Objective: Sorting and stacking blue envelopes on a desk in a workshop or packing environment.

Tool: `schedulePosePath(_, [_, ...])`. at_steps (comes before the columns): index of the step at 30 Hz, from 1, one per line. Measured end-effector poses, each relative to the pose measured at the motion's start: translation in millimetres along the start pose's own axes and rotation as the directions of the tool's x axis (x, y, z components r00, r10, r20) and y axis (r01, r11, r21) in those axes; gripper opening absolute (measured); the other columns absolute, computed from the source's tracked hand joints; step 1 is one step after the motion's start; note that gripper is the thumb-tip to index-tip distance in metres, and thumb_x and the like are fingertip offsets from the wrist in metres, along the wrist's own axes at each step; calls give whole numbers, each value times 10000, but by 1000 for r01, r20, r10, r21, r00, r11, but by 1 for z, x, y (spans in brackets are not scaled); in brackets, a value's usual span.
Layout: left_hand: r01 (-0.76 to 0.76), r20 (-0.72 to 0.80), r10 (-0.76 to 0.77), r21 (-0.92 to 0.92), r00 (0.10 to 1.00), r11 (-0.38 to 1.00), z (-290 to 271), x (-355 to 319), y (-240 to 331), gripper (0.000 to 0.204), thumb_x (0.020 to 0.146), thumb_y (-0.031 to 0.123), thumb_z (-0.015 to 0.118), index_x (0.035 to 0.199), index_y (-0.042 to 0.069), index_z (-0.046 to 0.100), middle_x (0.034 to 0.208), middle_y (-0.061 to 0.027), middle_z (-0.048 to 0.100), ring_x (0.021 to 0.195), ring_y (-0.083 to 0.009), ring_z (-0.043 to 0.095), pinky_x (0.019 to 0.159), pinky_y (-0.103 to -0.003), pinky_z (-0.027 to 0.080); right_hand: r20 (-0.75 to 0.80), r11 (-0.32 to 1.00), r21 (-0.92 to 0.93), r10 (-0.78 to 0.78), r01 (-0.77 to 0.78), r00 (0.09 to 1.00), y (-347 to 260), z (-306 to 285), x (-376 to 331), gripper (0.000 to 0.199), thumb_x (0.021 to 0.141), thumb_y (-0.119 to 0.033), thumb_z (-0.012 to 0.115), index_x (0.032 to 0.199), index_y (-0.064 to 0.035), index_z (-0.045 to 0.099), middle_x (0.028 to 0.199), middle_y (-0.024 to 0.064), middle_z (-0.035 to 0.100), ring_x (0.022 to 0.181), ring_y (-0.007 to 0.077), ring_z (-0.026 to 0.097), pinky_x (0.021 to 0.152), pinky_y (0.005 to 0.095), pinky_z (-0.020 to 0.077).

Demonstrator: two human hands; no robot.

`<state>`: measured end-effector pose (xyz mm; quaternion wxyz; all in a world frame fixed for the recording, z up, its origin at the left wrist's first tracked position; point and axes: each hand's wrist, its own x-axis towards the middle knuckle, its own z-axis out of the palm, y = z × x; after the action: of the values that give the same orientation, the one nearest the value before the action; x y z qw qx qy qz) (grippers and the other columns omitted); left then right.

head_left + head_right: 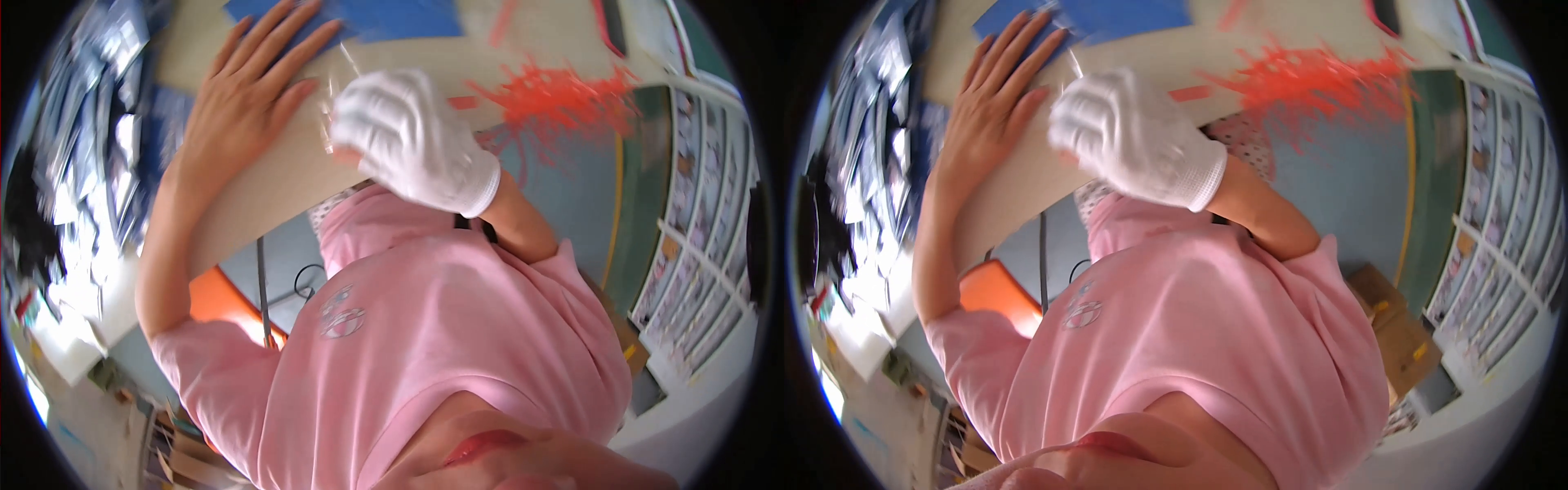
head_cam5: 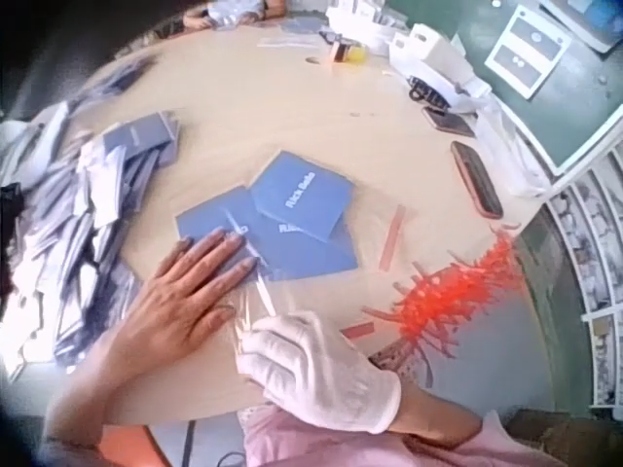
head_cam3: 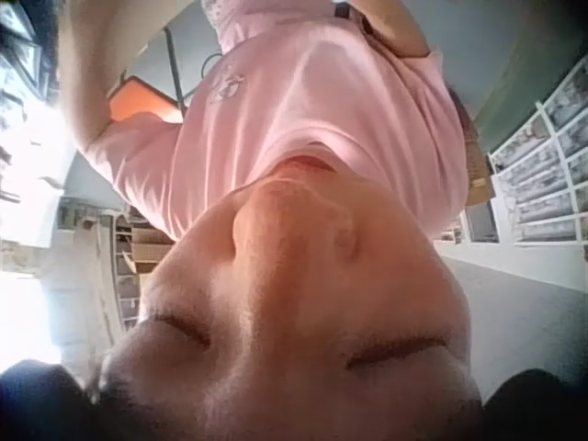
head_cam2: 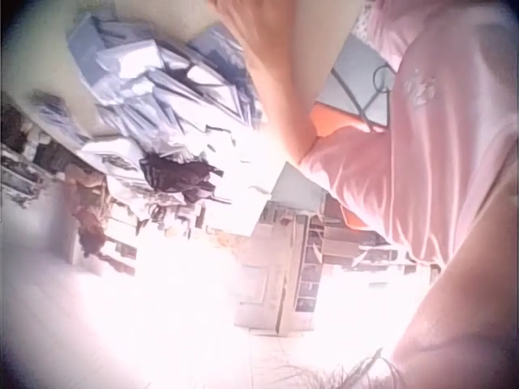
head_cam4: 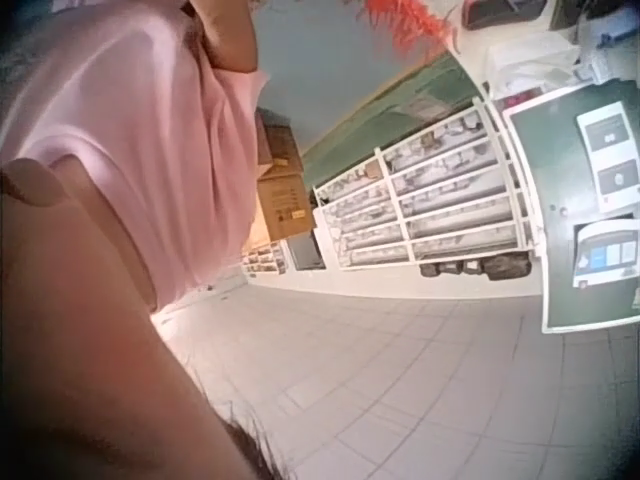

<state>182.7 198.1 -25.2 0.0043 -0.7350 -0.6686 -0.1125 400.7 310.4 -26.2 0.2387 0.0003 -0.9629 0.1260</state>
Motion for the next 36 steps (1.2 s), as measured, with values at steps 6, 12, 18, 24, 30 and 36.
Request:
schedulePosePath(6, [3, 22, -2, -24, 1000, 1000, -7, 0, -2, 506, 1014, 216, 497, 1517, 184, 445, 1592, -46, 381, 1499, -235, 298, 1229, -445, 197, -71, 309, 948, 448, -80, 891, 10, -110, -60, 82, 939, -110, 688, 903, -45, 653, 910, 80, 630, 801, 182, 617, 700, 277, 480])
schedulePosePath(12, [31, 112, -29, -14, 993, 999, -14, 2, 5, 523, 1004, 197, 528, 1520, 187, 440, 1593, -48, 375, 1495, -247, 300, 1236, -464, 203, 55, 356, 262, 923, -897, 382, 70, -112, -70, 149, 887, -159, 727, 974, -42, 698, 807, -15, 665, 712, 63, 575, 681, 236, 471])
schedulePosePath(18, [12, 170, -11, -2, 985, 1000, -28, 3, 13, 552, 970, 169, 584, 1507, 185, 456, 1582, -49, 391, 1488, -254, 313, 1229, -475, 228, -247, 738, -84, 635, -669, 732, 105, -89, -86, 182, 856, -199, 776, 985, -83, 721, 798, -23, 553, 710, 61, 489, 640, 211, 389])
schedulePosePath(24, [56, 176, -1, -308, 984, 950, -42, -13, 13, 551, 904, 43, 632, 1438, 138, 536, 1532, -78, 460, 1422, -311, 416, 1152, -467, 371, -535, 654, 480, 746, -584, 396, 77, -92, -83, 207, 850, -158, 786, 988, -34, 695, 887, 49, 634, 806, 163, 573, 757, 302, 474])
schedulePosePath(30, [44, 4, -46, -357, 999, 933, -36, -20, -2, 588, 809, -14, 714, 1373, 102, 592, 1498, -103, 497, 1357, -334, 479, 1090, -442, 428, -121, 976, -145, -178, 160, 977, 22, -43, -46, 424, 750, -103, 847, 1137, -137, 676, 1106, 2, 673, 1004, 176, 633, 680, 305, 563])
schedulePosePath(36, [-16, -136, -33, -345, 990, 938, -20, -32, 0, 511, 767, 82, 785, 1264, 110, 667, 1378, -96, 567, 1267, -324, 524, 1033, -438, 455, 77, 969, 226, -120, 100, 990, 3, -18, -27, 306, 769, -77, 781, 1053, -118, 676, 1068, 17, 694, 1007, 202, 658, 736, 353, 562])
